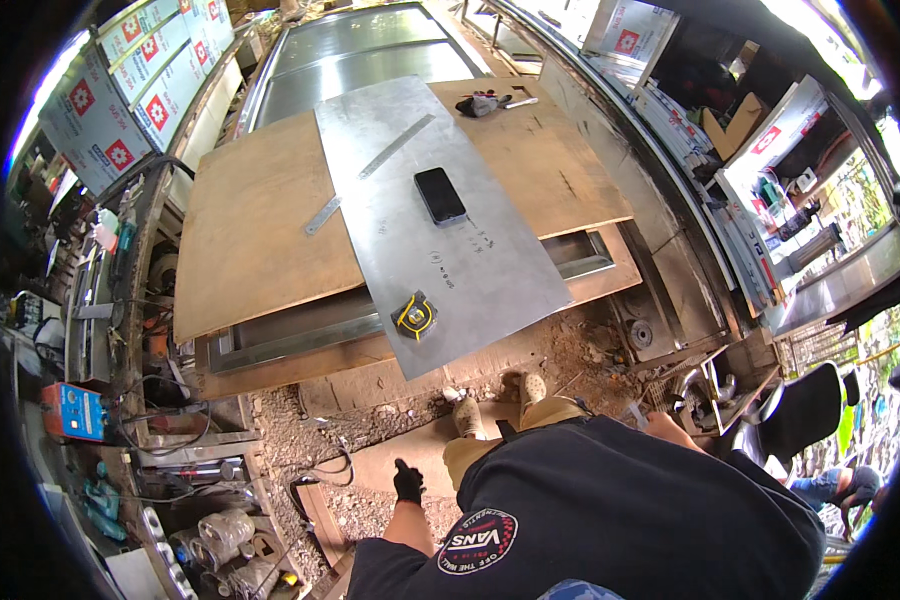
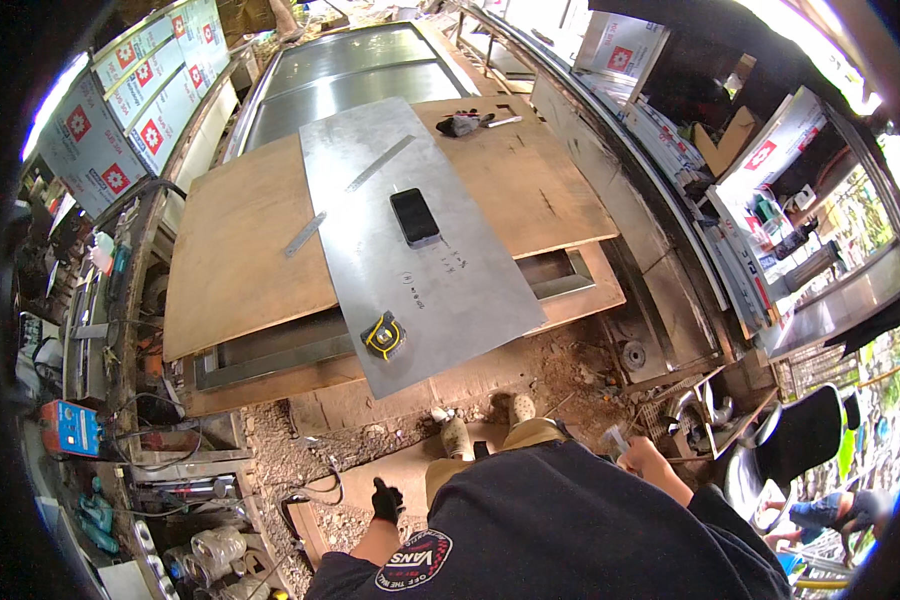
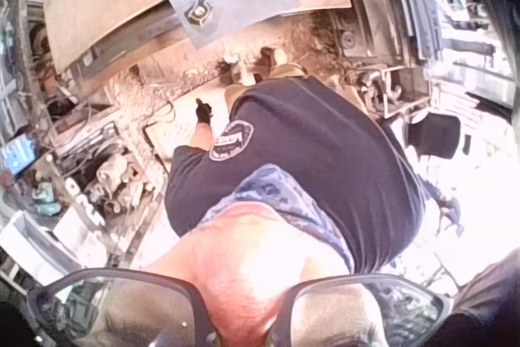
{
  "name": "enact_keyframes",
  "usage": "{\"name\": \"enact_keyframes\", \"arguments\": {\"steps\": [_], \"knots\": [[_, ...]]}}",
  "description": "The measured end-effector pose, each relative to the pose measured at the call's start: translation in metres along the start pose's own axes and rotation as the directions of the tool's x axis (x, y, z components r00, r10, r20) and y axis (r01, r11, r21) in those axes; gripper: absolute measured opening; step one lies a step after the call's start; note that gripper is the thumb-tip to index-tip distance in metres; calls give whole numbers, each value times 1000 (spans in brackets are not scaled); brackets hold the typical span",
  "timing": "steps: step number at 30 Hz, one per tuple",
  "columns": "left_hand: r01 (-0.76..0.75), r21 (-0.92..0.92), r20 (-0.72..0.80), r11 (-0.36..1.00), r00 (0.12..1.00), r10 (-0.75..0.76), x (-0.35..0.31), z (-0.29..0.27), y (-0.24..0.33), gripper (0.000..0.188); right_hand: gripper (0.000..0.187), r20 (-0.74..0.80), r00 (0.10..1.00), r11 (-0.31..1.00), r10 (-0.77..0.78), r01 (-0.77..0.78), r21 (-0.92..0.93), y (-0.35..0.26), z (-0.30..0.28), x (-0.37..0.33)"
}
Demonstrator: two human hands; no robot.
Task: The person positions a large stainless steel sheet on a wooden workbench, then uses a tape measure and caliper to measure dimensions on a smaller metal sheet. The person marks measurements with a pencil and continues measuring different sections of the sheet.
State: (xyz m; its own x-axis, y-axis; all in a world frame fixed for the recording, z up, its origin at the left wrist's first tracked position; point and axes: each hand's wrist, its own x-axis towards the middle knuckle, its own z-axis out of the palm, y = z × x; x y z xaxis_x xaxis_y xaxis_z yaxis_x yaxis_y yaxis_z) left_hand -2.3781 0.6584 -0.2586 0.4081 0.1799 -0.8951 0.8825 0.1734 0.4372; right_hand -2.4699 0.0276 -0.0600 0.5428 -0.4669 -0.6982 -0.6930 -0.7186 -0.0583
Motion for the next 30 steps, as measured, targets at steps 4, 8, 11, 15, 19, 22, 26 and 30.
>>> {"name": "enact_keyframes", "arguments": {"steps": [4,8,11,15,19,22,26,30], "knots": [[123,-138,95,983,989,-111,-33,-33,-1,76,45,44,998,977,-40,30,212,-86,-43,50],[191,-279,202,941,970,-137,-12,-35,0,77,43,-133,985,866,-109,159,473,-153,-56,59],[-46,28,40,999,998,45,10,-6,26,82,42,-262,964,806,-38,184,562,-151,-23,82],[-189,402,100,896,982,162,32,17,58,67,41,-158,983,861,97,-3,508,-140,4,46],[-192,305,156,933,976,150,25,31,111,48,37,109,945,721,308,-307,621,-71,74,9],[-152,422,95,894,988,123,-15,53,158,49,35,135,910,594,392,-362,718,-33,126,-29],[-204,448,198,870,972,126,13,39,168,54,36,194,870,459,454,-415,785,-21,162,-67],[-317,606,244,729,947,210,2,84,189,50,36,175,862,418,476,-397,817,-29,158,-76]]}}
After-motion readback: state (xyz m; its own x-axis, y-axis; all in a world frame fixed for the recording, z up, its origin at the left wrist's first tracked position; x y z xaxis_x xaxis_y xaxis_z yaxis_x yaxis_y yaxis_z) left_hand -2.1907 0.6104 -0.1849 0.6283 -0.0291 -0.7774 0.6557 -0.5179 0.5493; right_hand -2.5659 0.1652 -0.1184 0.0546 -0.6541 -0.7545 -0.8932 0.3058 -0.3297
